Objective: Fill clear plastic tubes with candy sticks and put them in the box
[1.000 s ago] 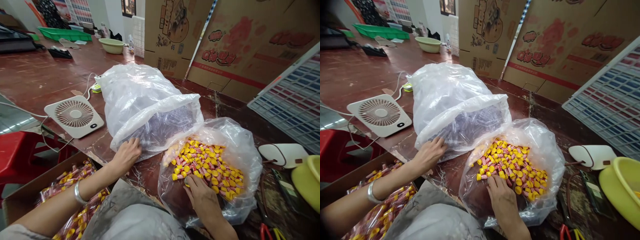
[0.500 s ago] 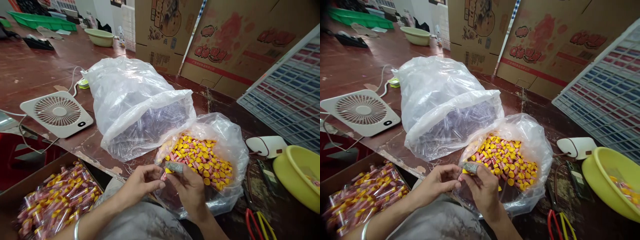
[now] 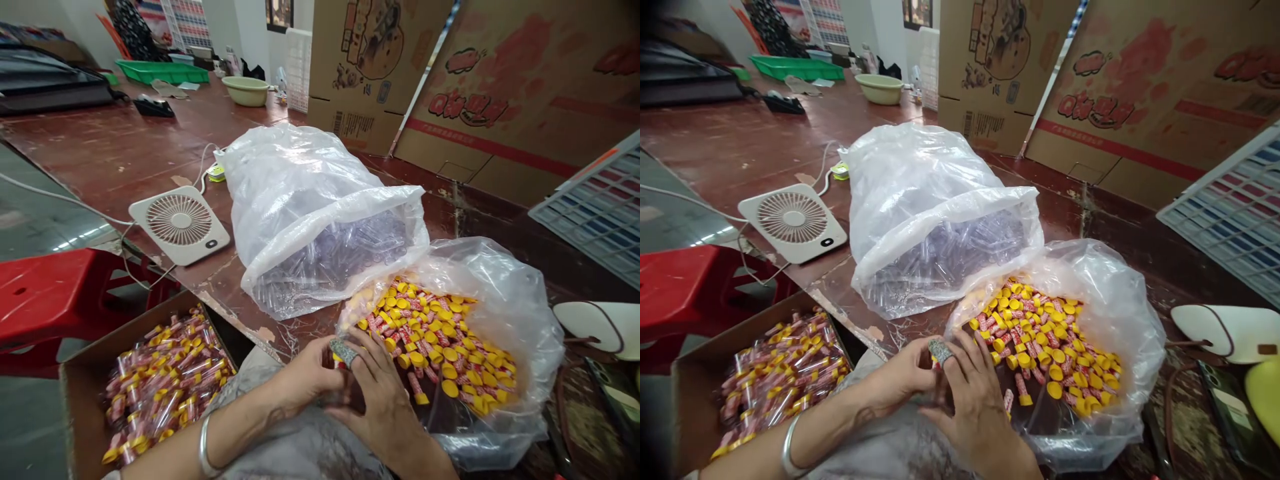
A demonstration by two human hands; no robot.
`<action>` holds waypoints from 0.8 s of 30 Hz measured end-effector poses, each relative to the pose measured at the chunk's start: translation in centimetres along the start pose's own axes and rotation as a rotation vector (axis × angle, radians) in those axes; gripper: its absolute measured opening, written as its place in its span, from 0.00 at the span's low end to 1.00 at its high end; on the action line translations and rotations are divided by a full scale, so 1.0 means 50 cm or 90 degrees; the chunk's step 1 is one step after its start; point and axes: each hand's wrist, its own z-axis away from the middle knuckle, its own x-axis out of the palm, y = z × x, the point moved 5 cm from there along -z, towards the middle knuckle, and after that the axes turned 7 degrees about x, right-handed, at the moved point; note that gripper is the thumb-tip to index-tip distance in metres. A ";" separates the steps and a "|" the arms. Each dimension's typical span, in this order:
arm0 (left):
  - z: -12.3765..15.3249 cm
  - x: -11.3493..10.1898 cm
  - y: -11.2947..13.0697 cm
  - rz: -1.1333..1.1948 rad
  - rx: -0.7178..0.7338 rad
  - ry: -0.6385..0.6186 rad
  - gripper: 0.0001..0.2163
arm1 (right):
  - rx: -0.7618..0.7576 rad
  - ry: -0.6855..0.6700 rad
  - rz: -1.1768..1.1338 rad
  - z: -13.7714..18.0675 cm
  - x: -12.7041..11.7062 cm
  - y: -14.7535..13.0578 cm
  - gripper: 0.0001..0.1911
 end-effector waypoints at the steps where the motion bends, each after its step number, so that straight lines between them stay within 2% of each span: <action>1: 0.001 -0.016 0.018 -0.120 0.033 0.000 0.10 | 0.000 -0.027 0.014 0.006 -0.007 0.012 0.35; 2: 0.002 -0.036 0.043 -0.277 0.075 0.011 0.08 | 0.017 -0.025 0.036 0.015 -0.020 0.032 0.35; 4: 0.004 -0.082 0.103 -0.657 0.144 0.069 0.10 | 0.101 0.042 0.108 0.044 -0.058 0.090 0.29; 5: 0.004 -0.105 0.133 -0.843 0.155 0.105 0.13 | 0.152 0.085 0.155 0.063 -0.079 0.122 0.25; 7: -0.006 -0.145 0.178 -1.136 0.125 0.137 0.17 | 0.229 0.090 0.226 0.104 -0.106 0.178 0.23; 9: -0.026 -0.174 0.199 -1.305 0.091 0.096 0.16 | 0.261 0.051 0.255 0.138 -0.121 0.208 0.23; 11: -0.051 -0.193 0.201 -1.383 0.085 0.027 0.14 | 0.276 0.004 0.257 0.162 -0.125 0.213 0.22; 15: -0.083 -0.212 0.190 -1.376 0.132 -0.064 0.12 | 0.334 -0.104 0.274 0.182 -0.102 0.200 0.13; 18: -0.075 -0.200 0.189 -1.225 0.187 -0.056 0.11 | 0.366 -0.147 0.308 0.190 -0.077 0.199 0.10; 21: -0.046 -0.156 0.171 -0.982 0.211 -0.061 0.12 | 0.341 -0.149 0.304 0.191 -0.060 0.203 0.12; 24: -0.019 -0.096 0.126 -0.775 0.188 -0.082 0.13 | 0.307 -0.074 0.255 0.180 -0.070 0.200 0.07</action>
